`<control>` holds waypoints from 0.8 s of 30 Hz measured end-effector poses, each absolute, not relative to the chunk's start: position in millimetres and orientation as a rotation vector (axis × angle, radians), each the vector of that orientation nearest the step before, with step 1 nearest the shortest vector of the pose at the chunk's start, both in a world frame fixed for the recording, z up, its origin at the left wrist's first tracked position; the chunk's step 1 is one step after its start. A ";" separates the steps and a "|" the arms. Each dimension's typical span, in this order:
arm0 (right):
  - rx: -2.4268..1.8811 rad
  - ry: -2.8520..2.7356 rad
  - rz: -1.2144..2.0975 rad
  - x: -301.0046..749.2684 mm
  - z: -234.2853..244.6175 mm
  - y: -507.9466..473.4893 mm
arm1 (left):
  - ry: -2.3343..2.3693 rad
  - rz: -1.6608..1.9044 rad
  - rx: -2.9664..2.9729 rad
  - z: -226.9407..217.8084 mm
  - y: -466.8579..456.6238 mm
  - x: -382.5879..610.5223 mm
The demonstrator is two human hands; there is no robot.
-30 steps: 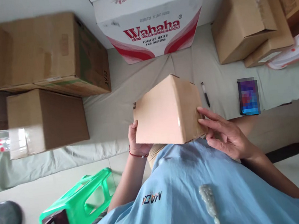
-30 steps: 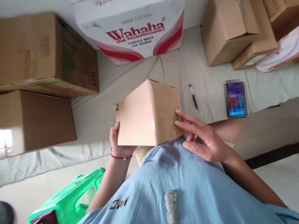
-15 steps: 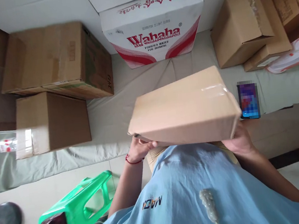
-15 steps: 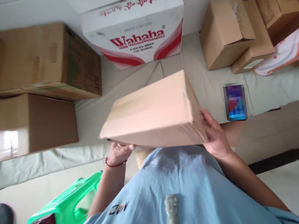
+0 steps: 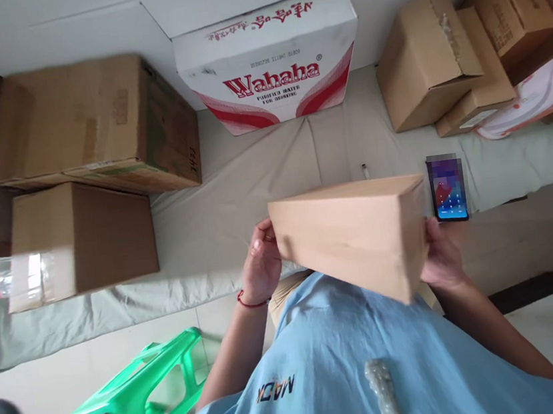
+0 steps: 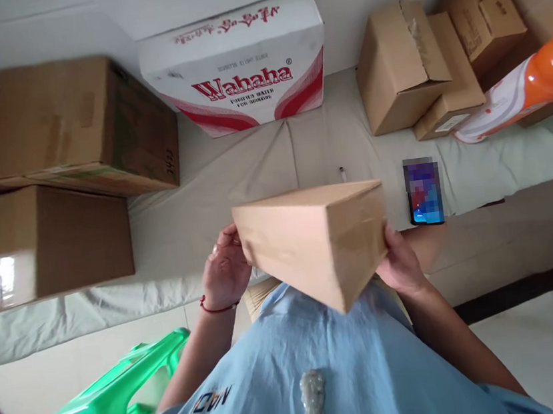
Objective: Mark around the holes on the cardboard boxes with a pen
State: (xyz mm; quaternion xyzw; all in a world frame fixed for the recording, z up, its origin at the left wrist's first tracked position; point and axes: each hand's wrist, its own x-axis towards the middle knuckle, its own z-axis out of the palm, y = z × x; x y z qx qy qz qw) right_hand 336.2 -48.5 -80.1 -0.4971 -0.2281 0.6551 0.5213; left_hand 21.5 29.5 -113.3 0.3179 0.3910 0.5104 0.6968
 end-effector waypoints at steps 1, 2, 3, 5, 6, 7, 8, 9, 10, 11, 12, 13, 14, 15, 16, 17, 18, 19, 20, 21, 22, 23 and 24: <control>-1.189 -0.581 1.573 335.1 -79.5 -50.0 | 0.914 1.148 0.703 -114.0 30.3 20.5; -1.180 -0.627 1.577 333.8 -77.8 -51.5 | 0.945 1.156 0.698 -114.5 31.3 19.3; -1.167 -0.688 1.578 332.4 -75.3 -52.6 | 0.966 1.159 0.688 -114.6 32.3 17.7; -1.136 -0.848 1.574 329.4 -68.4 -53.3 | 0.984 1.165 0.659 -114.3 34.5 13.8; -1.125 -0.918 1.558 328.0 -65.1 -52.8 | 0.988 1.176 0.650 -114.0 35.6 11.6; -1.128 -0.969 1.531 326.8 -62.8 -51.7 | 0.991 1.190 0.649 -113.9 36.7 9.3; -1.154 -0.995 1.496 325.8 -62.0 -50.2 | 0.993 1.213 0.657 -114.1 37.8 7.1; -1.203 -0.987 1.460 325.0 -62.9 -48.2 | 0.996 1.248 0.674 -114.5 39.0 5.2; -1.267 -0.943 1.423 324.4 -65.6 -46.0 | 1.000 1.285 0.700 -115.3 40.2 3.6; -1.335 -0.870 1.393 324.0 -69.6 -43.6 | 1.005 1.320 0.732 -116.1 41.4 2.6; -1.391 -0.782 1.383 323.6 -74.2 -41.0 | 1.007 1.350 0.768 -116.7 42.5 2.2; -1.424 -0.692 1.393 323.1 -78.8 -38.3 | 1.009 1.375 0.808 -117.1 43.4 2.7; -1.430 -0.610 1.411 322.4 -82.4 -35.5 | 1.009 1.397 0.854 -117.0 44.1 3.9; -1.412 -0.543 1.427 321.7 -84.5 -32.5 | 1.009 1.412 0.900 -116.3 44.3 5.9; -1.378 -0.495 1.438 321.0 -84.7 -29.5 | 1.008 1.421 0.944 -115.2 44.1 8.6; -1.338 -0.460 1.442 320.4 -83.1 -26.5 | 1.007 1.428 0.985 -113.8 43.4 11.6; -1.300 -0.433 1.443 320.1 -80.1 -23.7 | 1.006 1.429 1.021 -112.2 42.1 14.9; -1.270 -0.413 1.449 320.4 -76.1 -21.2 | 1.004 1.425 1.053 -110.6 40.3 18.2; -1.251 -0.398 1.462 321.4 -72.0 -19.2 | 0.997 1.417 1.080 -109.1 38.2 21.3; -1.243 -0.385 1.477 323.1 -68.4 -17.8 | 0.986 1.407 1.103 -107.9 35.9 24.0; -1.245 -0.375 1.485 325.5 -66.0 -17.0 | 0.970 1.393 1.121 -107.0 33.7 26.2; -1.254 -0.367 1.481 328.3 -65.0 -16.8 | 0.946 1.375 1.126 -106.4 31.8 27.8; -1.267 -0.369 1.459 331.4 -65.5 -17.0 | 0.918 1.355 1.116 -106.1 30.3 28.8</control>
